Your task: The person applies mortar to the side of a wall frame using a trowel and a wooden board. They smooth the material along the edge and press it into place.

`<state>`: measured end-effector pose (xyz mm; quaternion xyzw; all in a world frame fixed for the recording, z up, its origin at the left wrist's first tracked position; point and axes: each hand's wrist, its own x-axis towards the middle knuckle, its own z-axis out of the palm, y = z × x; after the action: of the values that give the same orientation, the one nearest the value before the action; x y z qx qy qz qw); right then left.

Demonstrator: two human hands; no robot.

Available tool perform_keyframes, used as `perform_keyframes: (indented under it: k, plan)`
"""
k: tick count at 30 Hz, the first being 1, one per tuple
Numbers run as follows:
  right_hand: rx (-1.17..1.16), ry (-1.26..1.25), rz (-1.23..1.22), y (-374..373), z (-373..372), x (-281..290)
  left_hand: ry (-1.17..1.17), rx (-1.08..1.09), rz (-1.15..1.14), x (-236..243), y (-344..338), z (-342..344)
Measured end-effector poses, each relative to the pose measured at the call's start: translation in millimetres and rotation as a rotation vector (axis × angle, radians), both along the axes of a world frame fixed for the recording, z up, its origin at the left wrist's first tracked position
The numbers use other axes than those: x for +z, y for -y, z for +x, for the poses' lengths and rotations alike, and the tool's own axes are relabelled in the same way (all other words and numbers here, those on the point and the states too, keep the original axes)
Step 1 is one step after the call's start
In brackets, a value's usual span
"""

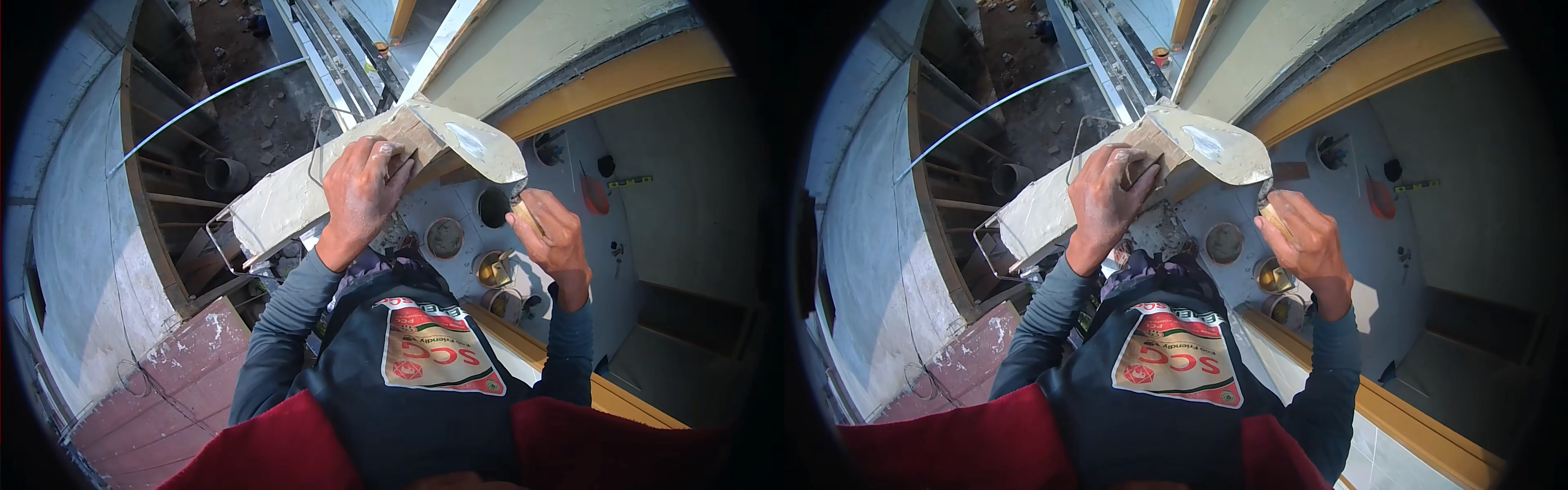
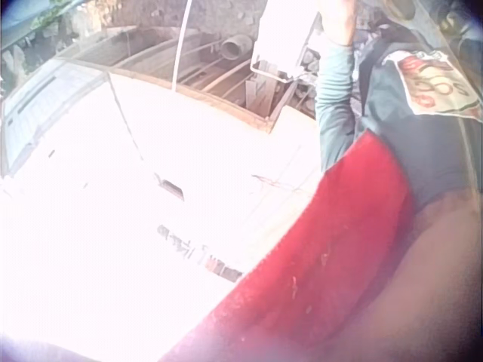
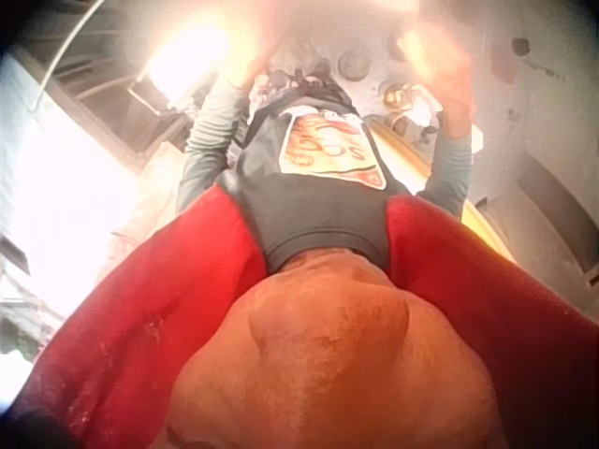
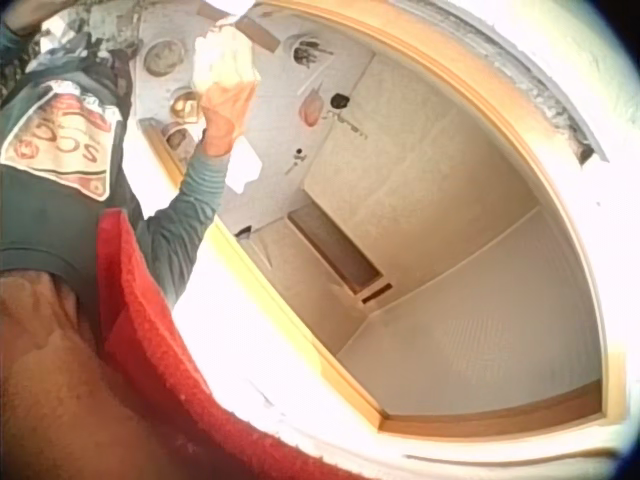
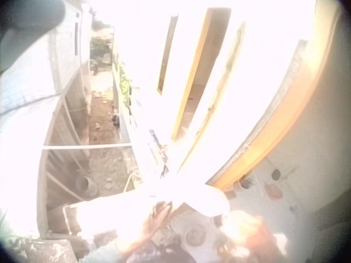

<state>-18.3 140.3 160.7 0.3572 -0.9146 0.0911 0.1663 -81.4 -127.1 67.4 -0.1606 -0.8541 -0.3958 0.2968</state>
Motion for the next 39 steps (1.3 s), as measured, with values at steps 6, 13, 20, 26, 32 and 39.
perform_keyframes:
  k: [6,13,20,26,32,39]
  plan:
    - [0.007,0.212,-0.124,10.5,2.1,-7.8,0.000,-0.031,-0.061,2.3,4.6,-2.7]
    - [-0.070,0.330,-0.220,15.1,4.9,-27.2,-0.020,-0.091,0.043,-1.4,3.0,-6.2]
    - [-0.196,0.293,-0.148,22.8,7.5,-39.2,0.079,-0.127,-0.001,-2.7,6.0,-0.9]
    - [-0.289,0.188,-0.217,24.5,5.0,-60.9,0.035,-0.136,-0.022,-2.2,16.6,13.6]
    - [-0.462,0.352,-0.523,51.6,4.6,-87.0,0.147,0.010,0.256,3.3,29.3,29.0]
    - [-0.621,0.614,-0.859,55.2,1.8,-106.9,0.414,-0.021,0.684,-4.7,32.8,33.7]
